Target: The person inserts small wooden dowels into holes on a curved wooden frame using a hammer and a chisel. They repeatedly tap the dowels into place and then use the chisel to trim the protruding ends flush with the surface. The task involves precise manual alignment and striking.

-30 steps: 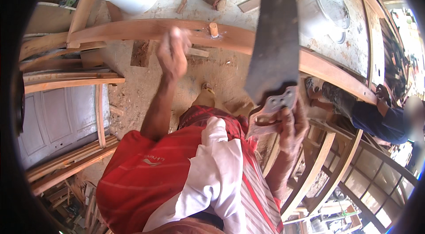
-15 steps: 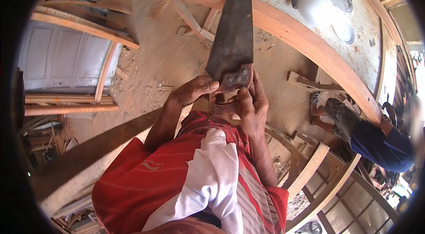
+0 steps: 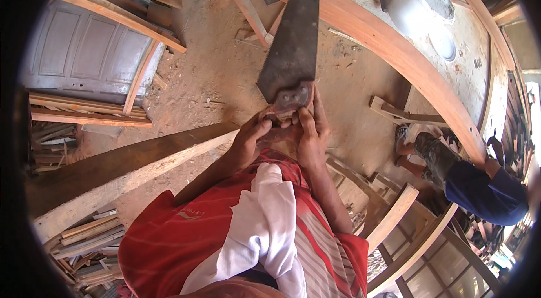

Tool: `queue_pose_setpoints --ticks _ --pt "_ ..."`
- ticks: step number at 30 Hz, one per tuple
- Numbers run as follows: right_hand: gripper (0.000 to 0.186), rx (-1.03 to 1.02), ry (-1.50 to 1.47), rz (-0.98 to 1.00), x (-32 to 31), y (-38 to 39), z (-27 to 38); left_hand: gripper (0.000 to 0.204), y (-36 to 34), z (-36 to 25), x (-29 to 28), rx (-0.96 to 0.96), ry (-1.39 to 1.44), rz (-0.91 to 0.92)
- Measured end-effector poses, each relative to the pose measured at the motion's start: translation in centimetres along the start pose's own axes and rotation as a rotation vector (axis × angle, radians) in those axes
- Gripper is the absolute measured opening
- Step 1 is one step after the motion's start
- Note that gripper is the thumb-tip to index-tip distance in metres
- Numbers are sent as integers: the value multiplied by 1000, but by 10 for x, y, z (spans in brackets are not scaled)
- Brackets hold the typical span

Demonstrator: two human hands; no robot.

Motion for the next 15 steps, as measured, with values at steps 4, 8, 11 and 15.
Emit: queue_pose_setpoints --ticks 4,8,11,15 --pt "62 -43 97 -32 8 -2 2 46 3 -9 -3 -54 -183 -73" --pt "62 -15 140 -53 18 -8 4 49 -4 -16 -5 -160 44 -147" --pt "62 -56 88 6 32 -9 9 51 -14 -30 -9 -139 -122 -137" --pt "62 16 163 -201 22 -9 3 55 -16 -58 4 78 -355 9"
Point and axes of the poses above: each hand's wrist, its own y-axis away from the middle knuckle, its own x-axis out of the palm, z = x × y, the point moved 9 cm from there along -y, towards the middle knuckle, and after that the axes turned 10 degrees about x, right-handed, at the moved point
